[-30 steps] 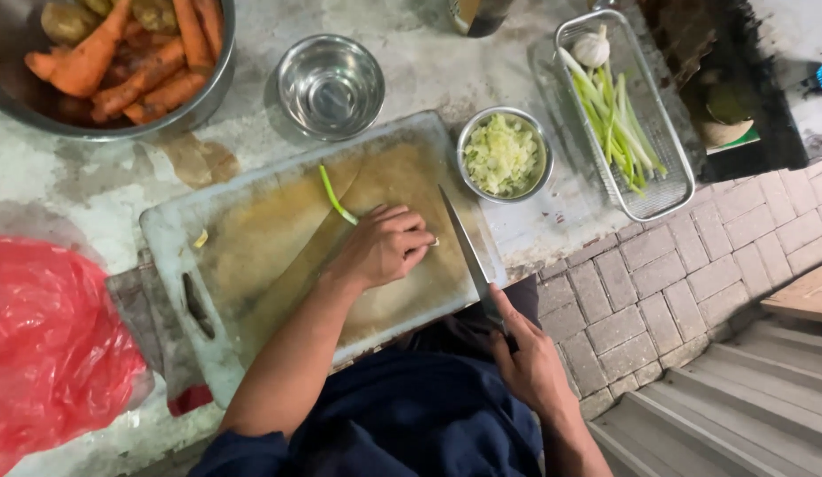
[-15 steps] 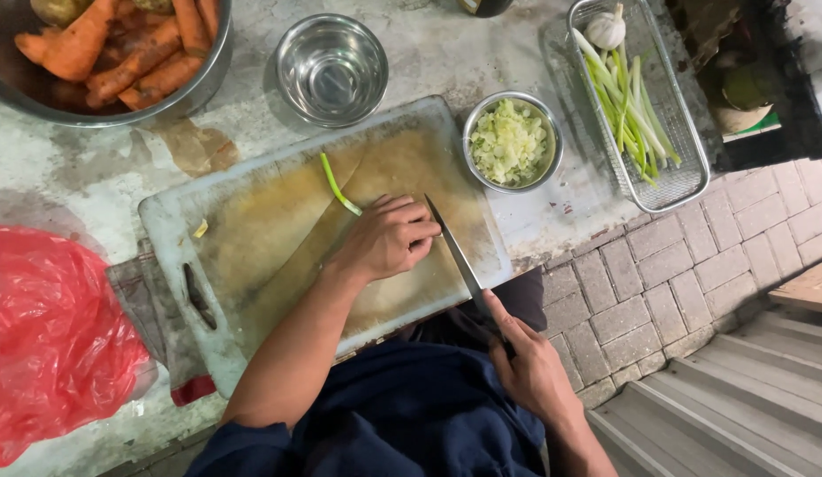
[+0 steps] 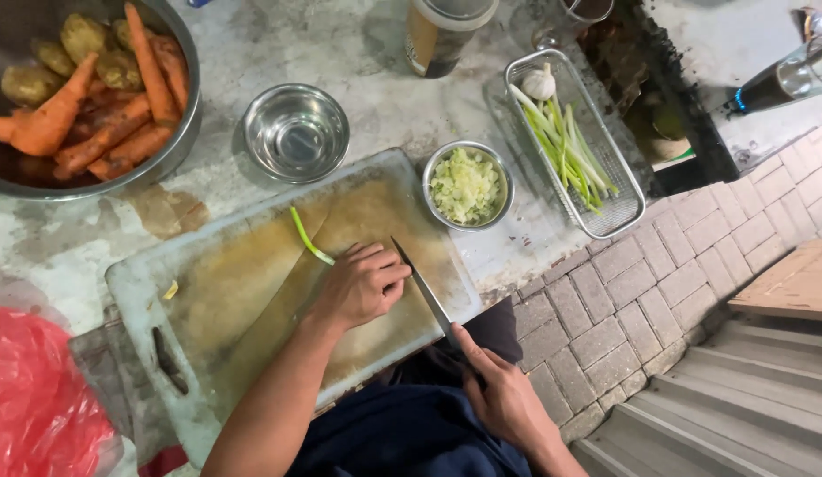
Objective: Slicing green onions on a cutting board and transferring the pieces into a bowl.
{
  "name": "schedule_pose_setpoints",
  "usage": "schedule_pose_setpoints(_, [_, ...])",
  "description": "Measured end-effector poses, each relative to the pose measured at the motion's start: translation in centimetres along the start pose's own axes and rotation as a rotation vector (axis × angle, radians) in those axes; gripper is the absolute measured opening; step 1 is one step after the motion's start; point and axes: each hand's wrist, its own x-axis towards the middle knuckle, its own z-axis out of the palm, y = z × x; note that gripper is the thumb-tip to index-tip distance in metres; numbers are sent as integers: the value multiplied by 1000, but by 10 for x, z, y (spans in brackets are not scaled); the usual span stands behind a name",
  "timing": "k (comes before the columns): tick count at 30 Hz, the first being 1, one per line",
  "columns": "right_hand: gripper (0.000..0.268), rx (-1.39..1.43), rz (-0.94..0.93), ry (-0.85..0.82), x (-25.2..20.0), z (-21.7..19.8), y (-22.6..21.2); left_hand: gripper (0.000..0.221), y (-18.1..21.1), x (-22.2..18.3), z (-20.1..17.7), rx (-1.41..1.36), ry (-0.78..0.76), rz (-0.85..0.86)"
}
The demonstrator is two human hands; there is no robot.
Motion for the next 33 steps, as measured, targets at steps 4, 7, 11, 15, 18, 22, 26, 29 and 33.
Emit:
schedule_pose_setpoints(4, [73, -35, 74, -46, 12, -4, -13, 12, -1, -1, 2, -12, -7, -6])
schedule_pose_setpoints(7, [71, -33, 96, -71, 14, -7, -19, 11, -1, -2, 1, -13, -50, -21])
schedule_pose_setpoints(11, [72, -51, 91, -74, 10, -8, -18, 10, 1, -1, 1, -14, -29, -25])
schedule_pose_setpoints(15, [72, -46, -23, -28, -2, -4, -7, 9, 2, -1, 3, -1, 10, -18])
schedule_pose_setpoints(18, [73, -32, 32, -30, -13, -2, 1, 10, 4, 1, -1, -7, 15, -20])
schedule_pose_setpoints(22, [72, -53, 46, -34, -20, -3, 3, 10, 2, 0, 0, -26, 10, -31])
schedule_pose_setpoints(26, [75, -45, 52, -42, -10, -6, -5, 10, 1, -1, 3, -50, -8, -40])
schedule_pose_setpoints(29, [75, -43, 77, -51, 1, -10, -17, 10, 1, 0, 1, -38, -7, -36])
schedule_pose_setpoints(33, [72, -24, 158, -81, 17, -19, -37, 9, 0, 0, -3, -70, -39, -49])
